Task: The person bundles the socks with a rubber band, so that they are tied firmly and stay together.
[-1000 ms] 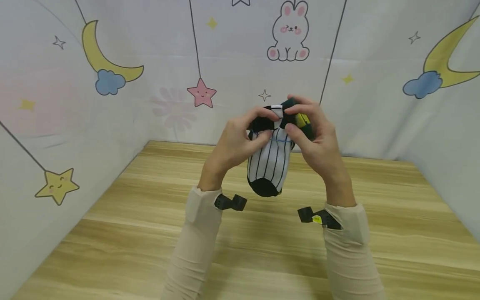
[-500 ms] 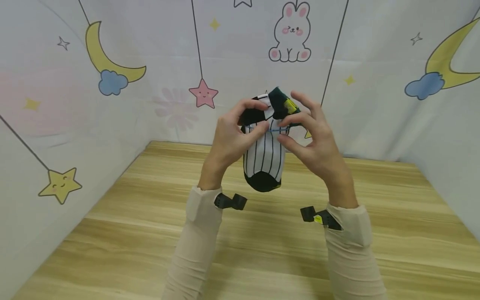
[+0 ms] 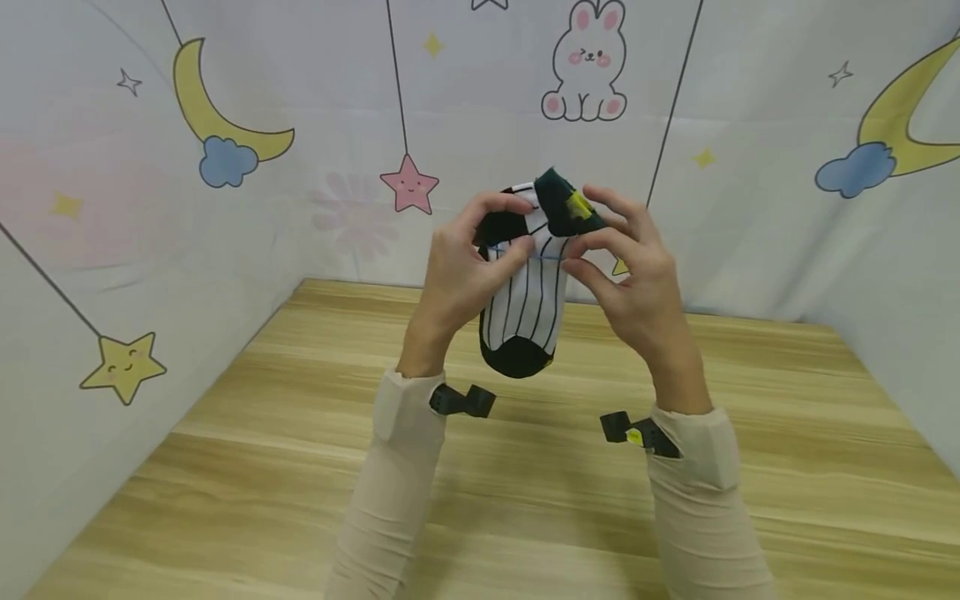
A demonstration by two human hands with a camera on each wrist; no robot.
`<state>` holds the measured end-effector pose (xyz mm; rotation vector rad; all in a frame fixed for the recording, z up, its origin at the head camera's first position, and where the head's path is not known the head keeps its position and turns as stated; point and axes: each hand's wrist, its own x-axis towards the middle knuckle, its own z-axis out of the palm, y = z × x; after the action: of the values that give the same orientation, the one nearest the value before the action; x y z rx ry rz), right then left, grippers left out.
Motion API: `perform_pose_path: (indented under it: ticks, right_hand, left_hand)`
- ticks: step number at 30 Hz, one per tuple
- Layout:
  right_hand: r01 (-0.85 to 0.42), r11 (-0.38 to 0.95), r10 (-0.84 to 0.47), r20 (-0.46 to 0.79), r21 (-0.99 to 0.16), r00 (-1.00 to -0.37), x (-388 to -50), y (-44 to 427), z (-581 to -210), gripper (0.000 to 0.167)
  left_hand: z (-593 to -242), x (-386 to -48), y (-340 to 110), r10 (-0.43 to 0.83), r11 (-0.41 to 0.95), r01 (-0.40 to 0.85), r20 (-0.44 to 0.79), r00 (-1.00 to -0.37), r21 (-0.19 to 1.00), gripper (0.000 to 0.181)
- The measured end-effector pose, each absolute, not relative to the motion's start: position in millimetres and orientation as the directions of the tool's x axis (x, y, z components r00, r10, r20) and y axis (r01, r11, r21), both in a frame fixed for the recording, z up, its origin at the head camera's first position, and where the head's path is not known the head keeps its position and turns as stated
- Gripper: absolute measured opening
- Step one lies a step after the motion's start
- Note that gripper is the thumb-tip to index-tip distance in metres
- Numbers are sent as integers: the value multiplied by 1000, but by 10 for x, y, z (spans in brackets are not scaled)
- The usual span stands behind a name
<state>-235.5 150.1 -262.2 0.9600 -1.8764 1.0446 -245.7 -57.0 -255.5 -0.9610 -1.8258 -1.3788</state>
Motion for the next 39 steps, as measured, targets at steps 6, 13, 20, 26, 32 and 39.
perform_pose_path:
  ticks: [6,13,20,26,32,39]
  right_hand:
    - [-871,357,-223,875,-338,-430,-2339,1524,-2604,8]
    - [-906,85,-135,897,-414,-422,-2396,1534,-2634,32]
    - [-786,-377,-69,861,-490,-504,-2388,1528,-2643,44]
    - [-617,-635,-124,849,-465,-513,-2347,1578,-2627,30]
    - [-545,-728,-121,861,-416,-495,-2336,1603,-2602,26]
    - [-638,-608,-192,867,-473,-460,-2325,1669,-2592,24]
  left_hand:
    - [-2540,-2449,-623,93,190,847,849,-520,497,26]
    - [-2539,-2472,-663,1,110,869,875,-485,482,25]
    - [-2523,-2480,-683,-72,31,877,877,-476,479,27]
    - [-2509,-2480,-709,-123,-19,873,865,-486,488,28]
    - [-2505,-2478,-715,-138,-26,873,863,-486,487,28]
    - [-2509,-2480,-767,-157,-14,864,852,-499,503,29]
